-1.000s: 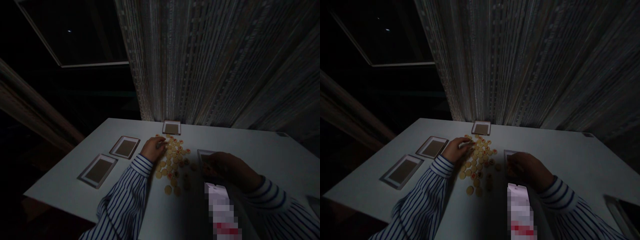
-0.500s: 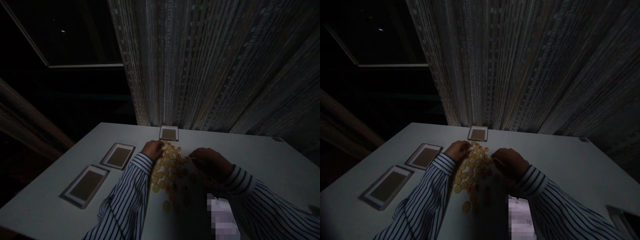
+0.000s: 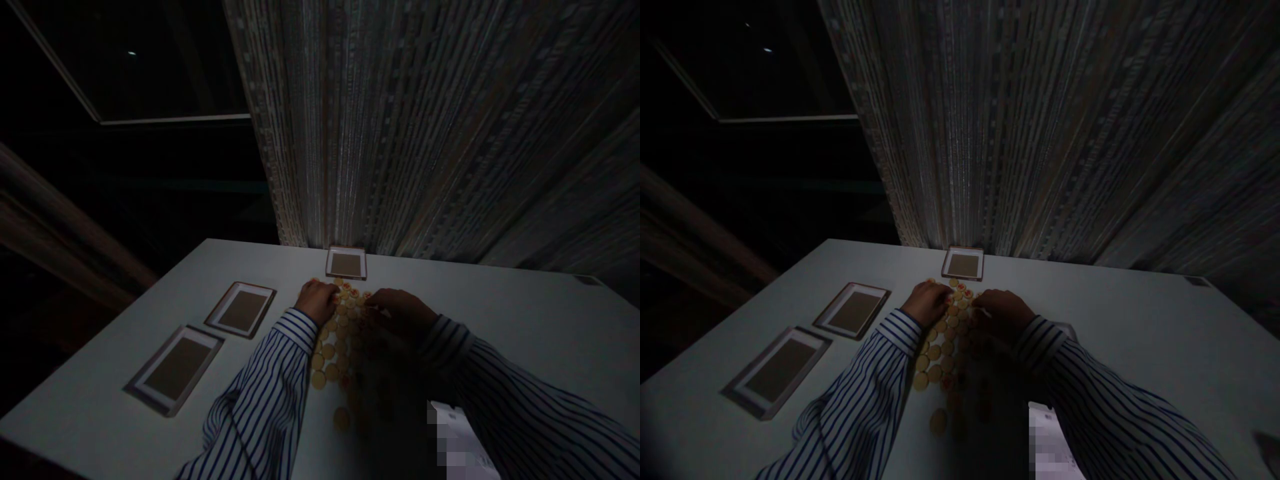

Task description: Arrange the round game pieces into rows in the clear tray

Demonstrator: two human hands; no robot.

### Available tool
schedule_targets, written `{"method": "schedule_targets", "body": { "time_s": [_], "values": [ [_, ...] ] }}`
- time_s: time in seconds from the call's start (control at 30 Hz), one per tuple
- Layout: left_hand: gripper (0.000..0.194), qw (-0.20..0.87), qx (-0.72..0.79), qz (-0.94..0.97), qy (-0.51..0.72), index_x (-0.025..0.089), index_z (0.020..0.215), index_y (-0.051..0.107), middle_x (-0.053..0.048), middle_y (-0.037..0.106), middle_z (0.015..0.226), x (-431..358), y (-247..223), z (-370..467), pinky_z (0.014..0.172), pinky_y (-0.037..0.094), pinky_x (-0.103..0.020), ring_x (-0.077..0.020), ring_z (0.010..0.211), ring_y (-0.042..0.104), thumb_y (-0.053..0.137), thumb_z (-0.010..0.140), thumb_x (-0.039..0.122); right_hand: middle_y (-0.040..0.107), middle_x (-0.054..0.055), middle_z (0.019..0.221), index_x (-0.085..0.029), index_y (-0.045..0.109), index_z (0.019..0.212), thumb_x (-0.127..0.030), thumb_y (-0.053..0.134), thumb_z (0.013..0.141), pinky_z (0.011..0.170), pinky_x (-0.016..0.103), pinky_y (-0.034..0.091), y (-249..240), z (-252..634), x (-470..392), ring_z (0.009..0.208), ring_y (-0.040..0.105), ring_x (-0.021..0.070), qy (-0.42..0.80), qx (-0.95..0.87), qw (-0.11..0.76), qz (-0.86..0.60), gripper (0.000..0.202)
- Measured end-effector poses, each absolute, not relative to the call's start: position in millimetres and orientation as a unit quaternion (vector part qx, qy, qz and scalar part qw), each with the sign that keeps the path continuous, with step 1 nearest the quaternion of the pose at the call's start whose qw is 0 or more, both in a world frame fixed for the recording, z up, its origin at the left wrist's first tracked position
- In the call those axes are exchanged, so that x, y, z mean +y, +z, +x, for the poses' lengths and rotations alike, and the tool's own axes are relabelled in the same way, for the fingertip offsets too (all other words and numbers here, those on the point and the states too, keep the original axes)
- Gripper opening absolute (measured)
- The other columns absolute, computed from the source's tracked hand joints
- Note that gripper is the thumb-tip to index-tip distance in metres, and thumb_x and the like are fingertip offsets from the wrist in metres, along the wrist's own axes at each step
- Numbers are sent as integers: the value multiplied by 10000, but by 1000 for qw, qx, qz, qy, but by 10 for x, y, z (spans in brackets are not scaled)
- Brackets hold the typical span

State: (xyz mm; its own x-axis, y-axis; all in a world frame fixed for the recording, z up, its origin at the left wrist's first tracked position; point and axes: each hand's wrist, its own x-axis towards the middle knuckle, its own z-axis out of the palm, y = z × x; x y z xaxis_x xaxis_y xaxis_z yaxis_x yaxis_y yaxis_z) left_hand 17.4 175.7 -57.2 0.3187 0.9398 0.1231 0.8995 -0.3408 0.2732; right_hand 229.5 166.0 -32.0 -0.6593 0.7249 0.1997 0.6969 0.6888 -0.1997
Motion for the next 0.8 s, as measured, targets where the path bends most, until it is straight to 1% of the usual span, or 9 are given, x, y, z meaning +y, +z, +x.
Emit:
{"method": "schedule_targets", "body": {
  "time_s": [0.1, 0.2, 0.4, 0.63, 0.8],
  "values": [
    [270, 74, 575, 805, 129, 188, 1037, 627, -90, 677, 1025, 1758, -573, 175, 969, 354, -428, -248, 1033, 571, 514, 792, 201, 687, 90, 857, -165, 653, 914, -191, 491, 775, 676, 313, 479, -321, 2284, 1650, 744, 631, 182, 53, -909, 133, -391, 215],
    [261, 71, 576, 804, 126, 200, 1035, 626, -88, 677, 1025, 1762, -576, 178, 972, 339, -445, -257, 1050, 557, 511, 803, 227, 688, 79, 852, -180, 653, 908, -193, 487, 778, 670, 296, 476, -331, 2294, 1651, 738, 630, 173, 49, -910, 138, -387, 211],
    [254, 70, 578, 804, 124, 215, 1039, 619, -83, 670, 1042, 1756, -578, 189, 996, 310, -442, -244, 1066, 548, 514, 809, 225, 684, 81, 819, -178, 658, 869, -187, 496, 775, 648, 294, 478, -322, 2325, 1639, 710, 633, 178, 52, -907, 139, -394, 187],
    [237, 71, 578, 804, 124, 216, 1029, 615, -79, 667, 1046, 1753, -587, 190, 1019, 263, -480, -240, 1069, 543, 500, 822, 235, 681, 72, 825, -183, 649, 883, -182, 490, 790, 650, 278, 478, -313, 2365, 1603, 699, 628, 156, 60, -909, 165, -379, 184],
    [246, 71, 575, 805, 123, 209, 1043, 603, -80, 665, 1048, 1759, -583, 184, 1024, 254, -486, -242, 1077, 536, 506, 818, 234, 681, 78, 824, -182, 651, 897, -185, 496, 782, 654, 288, 482, -297, 2377, 1593, 713, 634, 169, 54, -908, 150, -388, 193]
  ]
}}
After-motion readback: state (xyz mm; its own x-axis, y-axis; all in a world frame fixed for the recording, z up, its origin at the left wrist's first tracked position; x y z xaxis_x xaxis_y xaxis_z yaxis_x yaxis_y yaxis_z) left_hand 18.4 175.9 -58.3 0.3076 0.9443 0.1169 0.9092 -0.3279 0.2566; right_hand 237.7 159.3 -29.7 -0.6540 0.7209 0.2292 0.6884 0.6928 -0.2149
